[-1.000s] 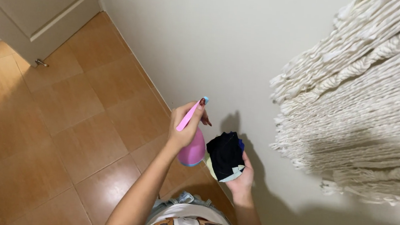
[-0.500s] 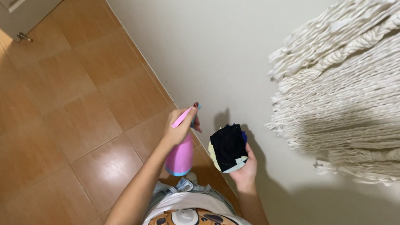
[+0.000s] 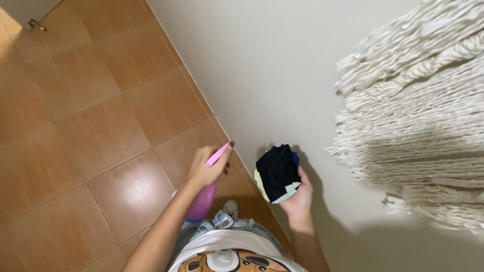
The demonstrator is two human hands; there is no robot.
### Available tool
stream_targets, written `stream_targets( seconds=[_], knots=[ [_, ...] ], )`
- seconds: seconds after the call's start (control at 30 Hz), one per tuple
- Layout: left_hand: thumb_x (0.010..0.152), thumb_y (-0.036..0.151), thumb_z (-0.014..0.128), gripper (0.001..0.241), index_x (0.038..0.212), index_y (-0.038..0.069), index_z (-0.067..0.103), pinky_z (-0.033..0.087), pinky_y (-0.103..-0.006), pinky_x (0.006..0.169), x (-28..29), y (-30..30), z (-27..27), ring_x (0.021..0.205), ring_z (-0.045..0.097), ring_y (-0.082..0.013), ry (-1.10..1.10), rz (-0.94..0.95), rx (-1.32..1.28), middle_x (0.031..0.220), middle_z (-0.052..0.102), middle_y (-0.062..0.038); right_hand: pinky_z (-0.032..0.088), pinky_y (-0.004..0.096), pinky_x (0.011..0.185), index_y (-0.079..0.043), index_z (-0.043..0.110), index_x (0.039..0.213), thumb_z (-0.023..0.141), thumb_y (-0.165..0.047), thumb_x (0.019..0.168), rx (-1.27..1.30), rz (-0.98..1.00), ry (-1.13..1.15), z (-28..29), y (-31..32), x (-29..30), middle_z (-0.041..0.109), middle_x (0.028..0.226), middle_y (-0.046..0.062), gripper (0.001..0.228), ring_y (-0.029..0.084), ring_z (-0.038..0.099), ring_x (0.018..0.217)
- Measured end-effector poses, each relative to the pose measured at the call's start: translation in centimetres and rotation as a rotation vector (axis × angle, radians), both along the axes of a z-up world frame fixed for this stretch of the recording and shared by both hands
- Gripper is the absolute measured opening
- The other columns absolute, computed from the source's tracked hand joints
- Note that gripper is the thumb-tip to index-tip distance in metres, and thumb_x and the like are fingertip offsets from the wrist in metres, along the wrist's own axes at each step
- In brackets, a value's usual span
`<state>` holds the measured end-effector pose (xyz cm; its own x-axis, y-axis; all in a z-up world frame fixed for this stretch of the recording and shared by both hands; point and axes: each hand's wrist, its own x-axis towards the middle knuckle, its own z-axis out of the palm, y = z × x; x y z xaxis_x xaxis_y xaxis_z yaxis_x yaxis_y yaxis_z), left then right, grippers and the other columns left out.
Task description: The person uses a duster on a long handle to dust the walls and a door. They then use a spray bottle and a cloth to wipe the walls, focusing on the lower sections and corners.
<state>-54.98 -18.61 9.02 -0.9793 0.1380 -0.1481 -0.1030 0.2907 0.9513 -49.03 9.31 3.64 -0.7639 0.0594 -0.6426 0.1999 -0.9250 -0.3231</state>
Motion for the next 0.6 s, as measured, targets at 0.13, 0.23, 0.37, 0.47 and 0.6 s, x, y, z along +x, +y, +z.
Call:
stream_targets(
  seconds=[0.13,0.23,0.37,0.47,0.6],
  knots=[
    [0.094,0.048,0.057,0.053,0.076,0.002,0.076,0.06,-0.0376,0.066,0.5,-2.7,0.3,0.063,0.077,-0.0275,-0.175,-0.059,-0.139,0.064,0.073,-0.015,0.047,0.045,0.109,-0.005,0.06,0.137,0.046,-0.04,0.103,0.073,0.074,0.014,1.9,-1.8,-1.7,0.064,0.135,0.014,0.051,0.03,0.062,0.121],
    [0.093,0.049,0.06,0.052,0.082,0.001,0.079,0.057,-0.0388,0.07,0.5,-5.0,-3.7,0.072,0.076,-0.0255,-0.028,-0.164,-0.107,0.073,0.074,-0.018,0.046,0.044,0.109,-0.006,0.056,0.141,0.045,-0.046,0.1,0.106,0.151,0.294,11.5,-5.9,-5.0,0.062,0.14,0.014,0.059,0.03,0.061,0.125],
    [0.093,0.049,0.058,0.051,0.092,0.001,0.076,0.057,-0.0373,0.074,0.5,-6.8,-3.7,0.079,0.076,-0.0213,-0.052,-0.243,0.011,0.083,0.078,-0.014,0.042,0.047,0.116,-0.009,0.047,0.149,0.051,-0.04,0.101,0.446,0.11,0.543,21.9,-7.6,-9.6,0.055,0.148,0.013,0.057,0.028,0.054,0.135],
    [0.1,0.049,0.052,0.056,0.085,0.001,0.075,0.057,-0.0333,0.083,0.3,-7.6,-2.6,0.084,0.075,-0.0179,-0.088,-0.405,0.223,0.082,0.079,-0.011,0.042,0.043,0.124,-0.002,0.043,0.153,0.053,-0.027,0.108,0.687,-0.256,0.83,26.9,-5.4,-13.8,0.053,0.152,0.013,0.052,0.029,0.053,0.141],
    [0.102,0.046,0.053,0.051,0.09,0.0,0.071,0.055,-0.0338,0.084,0.1,-8.2,-1.3,0.087,0.072,-0.0186,-0.017,-0.405,0.357,0.085,0.076,-0.009,0.048,0.036,0.117,0.002,0.041,0.152,0.051,-0.012,0.12,1.887,-0.715,1.306,32.7,-1.7,-21.8,0.048,0.154,0.013,0.036,0.024,0.057,0.139]
  ],
)
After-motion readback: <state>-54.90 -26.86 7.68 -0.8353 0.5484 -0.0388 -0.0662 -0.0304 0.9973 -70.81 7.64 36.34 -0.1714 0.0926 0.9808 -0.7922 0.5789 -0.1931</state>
